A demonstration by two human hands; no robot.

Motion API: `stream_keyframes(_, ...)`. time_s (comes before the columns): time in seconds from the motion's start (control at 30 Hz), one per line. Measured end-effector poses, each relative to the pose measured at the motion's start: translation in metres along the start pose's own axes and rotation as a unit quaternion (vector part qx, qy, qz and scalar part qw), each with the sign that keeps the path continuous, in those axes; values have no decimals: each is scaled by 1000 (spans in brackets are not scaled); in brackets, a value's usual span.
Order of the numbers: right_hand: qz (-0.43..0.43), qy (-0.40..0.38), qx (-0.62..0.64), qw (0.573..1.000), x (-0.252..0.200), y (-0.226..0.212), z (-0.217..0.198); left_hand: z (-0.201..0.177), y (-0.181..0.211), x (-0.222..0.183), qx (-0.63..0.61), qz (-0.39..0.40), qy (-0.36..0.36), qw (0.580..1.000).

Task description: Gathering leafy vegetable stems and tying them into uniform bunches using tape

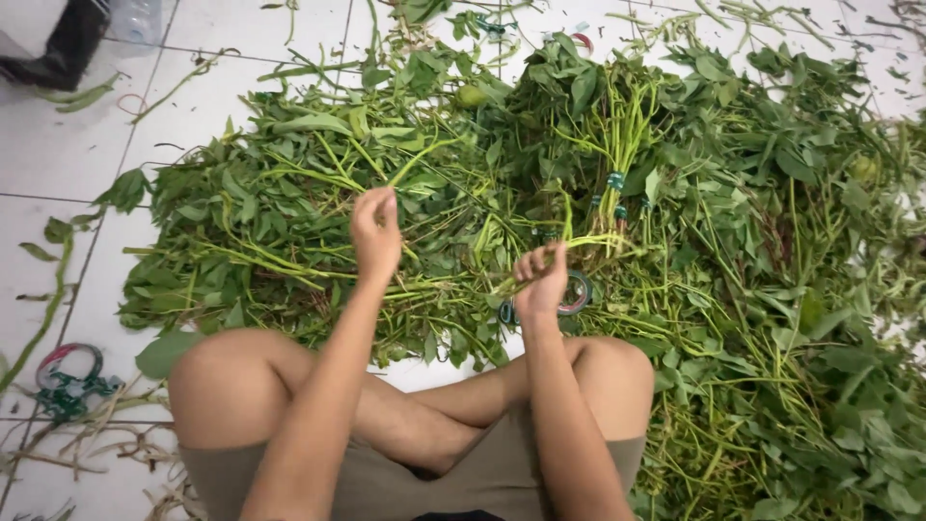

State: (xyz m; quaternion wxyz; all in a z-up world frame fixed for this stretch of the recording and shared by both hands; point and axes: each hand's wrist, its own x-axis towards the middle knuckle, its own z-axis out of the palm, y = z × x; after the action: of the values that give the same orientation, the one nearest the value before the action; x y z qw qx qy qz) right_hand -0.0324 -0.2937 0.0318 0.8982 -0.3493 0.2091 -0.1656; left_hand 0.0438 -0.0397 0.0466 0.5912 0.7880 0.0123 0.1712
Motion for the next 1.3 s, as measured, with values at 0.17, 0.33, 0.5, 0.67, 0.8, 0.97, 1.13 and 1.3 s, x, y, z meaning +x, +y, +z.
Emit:
stream_keyframes(0.17, 114, -3, -99, 988, -41, 30, 38, 15, 42, -99, -104, -45, -38, 993)
stream_keyframes(0.33, 168, -39, -209, 963, -36, 62, 13, 15, 49, -147, 29, -77, -252, 964)
stream_keyframes(0.5, 154, -81, -312, 934, -26, 53, 0, -39, 90, -108, 224, -125, -437, 862)
stream_keyframes(0.67, 155, -98, -268, 946, -37, 41, 20, -66, -59, -42, 492, -35, -316, 811)
stream_keyframes(0.8, 154, -130, -303, 931, -43, 44, 20, -72, -126, -33, 511, -130, -291, 798)
stream_keyframes(0.97, 152, -162, -314, 923, -59, 38, 24, -68, -39, -37, 479, -130, -240, 834)
stream_keyframes(1.13, 145, -196, -328, 913, -53, 32, 22, -99, 28, -36, 376, -84, -86, 919)
stream_keyframes(1.3, 113, -195, -324, 919, -48, 20, 24, -131, 55, -43, 305, 267, 21, 914)
